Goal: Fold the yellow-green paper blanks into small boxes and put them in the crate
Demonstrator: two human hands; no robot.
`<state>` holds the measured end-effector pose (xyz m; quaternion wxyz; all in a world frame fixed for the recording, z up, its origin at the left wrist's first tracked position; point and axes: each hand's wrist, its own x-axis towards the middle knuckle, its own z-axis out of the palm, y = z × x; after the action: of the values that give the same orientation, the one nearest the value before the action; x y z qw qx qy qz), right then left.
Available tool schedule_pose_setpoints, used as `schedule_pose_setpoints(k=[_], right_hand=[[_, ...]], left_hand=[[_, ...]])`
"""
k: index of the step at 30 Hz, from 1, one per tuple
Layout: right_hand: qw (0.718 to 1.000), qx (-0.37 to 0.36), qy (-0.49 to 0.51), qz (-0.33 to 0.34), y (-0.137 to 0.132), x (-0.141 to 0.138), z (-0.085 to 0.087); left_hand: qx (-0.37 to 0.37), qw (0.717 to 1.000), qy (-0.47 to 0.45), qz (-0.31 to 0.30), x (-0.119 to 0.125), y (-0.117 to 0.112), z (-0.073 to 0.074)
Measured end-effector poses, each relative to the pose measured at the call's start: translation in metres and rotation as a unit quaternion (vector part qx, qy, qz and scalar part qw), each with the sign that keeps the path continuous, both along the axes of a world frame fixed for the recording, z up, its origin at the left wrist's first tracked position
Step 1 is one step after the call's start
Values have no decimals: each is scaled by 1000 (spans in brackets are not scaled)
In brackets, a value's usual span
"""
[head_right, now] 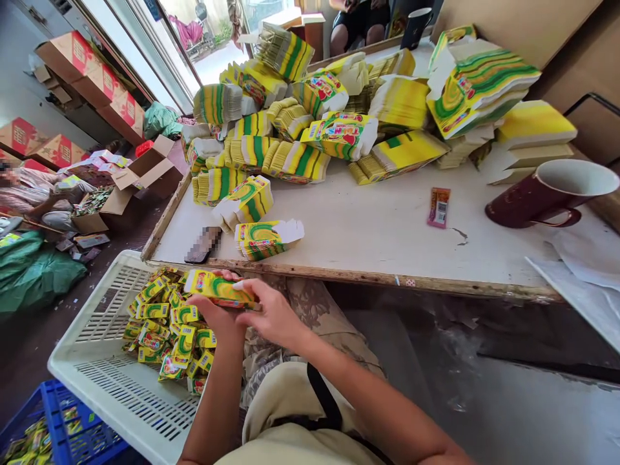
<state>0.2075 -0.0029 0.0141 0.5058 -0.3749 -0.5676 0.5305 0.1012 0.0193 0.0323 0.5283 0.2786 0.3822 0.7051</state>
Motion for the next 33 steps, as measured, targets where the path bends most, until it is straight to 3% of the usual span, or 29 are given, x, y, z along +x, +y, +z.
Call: schedule_pose_setpoints(k=[3,6,9,11,14,16,17,19,21,24,28,31,33], right_hand=[[999,-21,20,-45,8,11,-1],[997,31,-21,-66,12,29,-2],[975,145,-133,-101,13,52,0],[933,239,-237,-125,13,65,3],[863,360,-340,-102,8,71,7],[841,410,-344,-76,3,65,9],[844,413,-333,-84,0,61,10],[877,361,-280,-149,-5,53,10],[925,250,-204,-201,-6,48,7],[983,83,-109,-120,-2,43,-3],[998,-48,2,28,5,36,-16],[994,-73,54,67,4,33,-21],[997,-39,20,67,-1,33,-21]], left_hand=[[-9,997,71,0,-3,-8,-10],[-35,987,151,34,-15,-12,-17],[-29,975,213,-50,-34,-12,-8],[10,964,240,-114,-47,-12,5],[46,915,348,-200,-53,-12,19],[30,858,440,-263,-47,-12,16],[17,839,465,-283,-42,-13,12],[-2,828,482,-288,-30,-15,0],[0,824,502,-262,-21,-19,-10],[79,793,564,-215,-16,-23,-18],[189,759,597,-178,-16,-25,-18],[162,764,597,-183,-17,-25,-18],[121,764,597,-214,-18,-24,-20]])
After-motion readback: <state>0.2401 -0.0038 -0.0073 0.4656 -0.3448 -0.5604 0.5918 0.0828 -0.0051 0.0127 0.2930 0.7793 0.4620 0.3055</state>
